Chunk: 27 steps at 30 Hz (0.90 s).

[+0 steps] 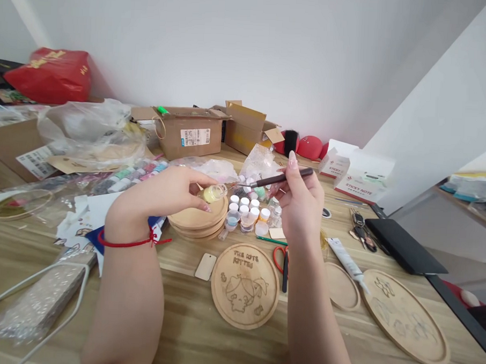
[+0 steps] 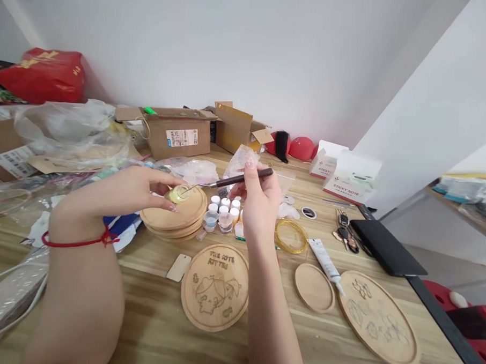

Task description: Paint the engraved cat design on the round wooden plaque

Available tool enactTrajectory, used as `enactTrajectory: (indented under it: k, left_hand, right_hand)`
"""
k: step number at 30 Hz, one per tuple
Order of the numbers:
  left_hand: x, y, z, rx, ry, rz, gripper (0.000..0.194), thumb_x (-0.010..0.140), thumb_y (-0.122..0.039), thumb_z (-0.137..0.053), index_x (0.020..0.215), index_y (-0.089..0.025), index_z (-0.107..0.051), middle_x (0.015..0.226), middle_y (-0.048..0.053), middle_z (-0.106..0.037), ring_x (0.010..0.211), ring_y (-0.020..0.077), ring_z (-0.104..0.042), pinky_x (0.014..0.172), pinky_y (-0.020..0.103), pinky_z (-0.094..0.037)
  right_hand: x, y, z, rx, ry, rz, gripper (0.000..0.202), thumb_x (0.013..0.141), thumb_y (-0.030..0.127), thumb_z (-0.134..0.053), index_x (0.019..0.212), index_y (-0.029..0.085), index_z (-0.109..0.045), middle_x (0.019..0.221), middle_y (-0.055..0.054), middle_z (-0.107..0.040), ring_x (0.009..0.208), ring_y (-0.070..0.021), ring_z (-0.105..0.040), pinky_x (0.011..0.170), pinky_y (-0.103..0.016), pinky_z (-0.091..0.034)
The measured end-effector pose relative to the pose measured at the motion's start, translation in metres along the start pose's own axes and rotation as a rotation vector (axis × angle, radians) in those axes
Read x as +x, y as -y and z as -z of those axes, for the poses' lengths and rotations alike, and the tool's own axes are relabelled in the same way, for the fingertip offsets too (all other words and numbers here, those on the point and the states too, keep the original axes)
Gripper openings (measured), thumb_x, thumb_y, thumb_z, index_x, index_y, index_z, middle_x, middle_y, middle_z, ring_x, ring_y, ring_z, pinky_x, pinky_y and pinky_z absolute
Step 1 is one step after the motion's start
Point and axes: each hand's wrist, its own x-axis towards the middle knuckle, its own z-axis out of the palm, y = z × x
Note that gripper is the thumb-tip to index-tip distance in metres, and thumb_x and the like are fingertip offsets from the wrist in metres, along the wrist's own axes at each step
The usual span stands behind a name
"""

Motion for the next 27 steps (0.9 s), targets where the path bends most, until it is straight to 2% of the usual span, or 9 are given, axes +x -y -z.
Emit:
enactTrajectory:
  k: [5,10,17,23,27]
  left_hand:
    - [-0.001,-0.005,0.000,-0.024,-0.015,-0.002,0.051,0.073,-0.041,-0.066,0.123,-0.035,-0.066,0.113,-0.003,-0.072,0.092,0.0223,-0.064,0.079,0.028,-0.043]
    - [-0.002,-0.008,0.001,-0.056,-0.004,-0.013,0.046,0.074,-0.039,-0.066,0.120,-0.035,-0.068,0.117,-0.004,-0.071,0.101,0.0229,-0.064,0.081,0.028,-0.045]
    - [0.000,-0.006,-0.001,-0.087,-0.019,0.024,0.057,0.071,-0.039,-0.071,0.128,-0.033,-0.063,0.119,-0.002,-0.070,0.103,0.0234,-0.064,0.081,0.027,-0.047]
    - [0.002,-0.005,-0.001,-0.104,-0.013,0.009,0.052,0.072,-0.037,-0.068,0.123,-0.034,-0.065,0.113,-0.003,-0.072,0.099,0.0223,-0.064,0.078,0.027,-0.046]
    - [0.002,-0.004,0.000,-0.087,-0.002,0.016,0.050,0.072,-0.037,-0.067,0.122,-0.033,-0.066,0.107,-0.002,-0.073,0.092,0.0215,-0.064,0.074,0.027,-0.046]
  right_hand:
    - [-0.003,0.002,-0.002,-0.125,-0.001,0.017,0.022,0.082,0.043,-0.062,0.089,0.023,-0.057,0.055,0.007,-0.053,0.044,-0.0107,-0.053,0.048,-0.027,-0.046]
    - [-0.007,0.000,-0.002,-0.346,-0.022,0.123,0.027,0.088,0.052,-0.055,0.081,0.025,-0.055,0.049,0.006,-0.052,0.044,-0.0147,-0.055,0.047,-0.030,-0.045]
    - [-0.011,0.000,-0.007,-0.276,-0.103,0.125,0.035,0.084,0.049,-0.064,0.072,0.027,-0.040,0.041,0.010,-0.048,0.034,-0.0118,-0.047,0.038,-0.026,-0.039]
    - [-0.013,-0.001,-0.011,-0.314,-0.022,0.087,0.032,0.083,0.050,-0.065,0.069,0.024,-0.051,0.040,0.008,-0.049,0.033,-0.0108,-0.047,0.036,-0.025,-0.035]
    - [-0.013,-0.004,-0.011,-0.340,0.021,0.070,0.028,0.078,0.048,-0.071,0.072,0.022,-0.060,0.042,0.008,-0.052,0.033,-0.0107,-0.048,0.036,-0.024,-0.036]
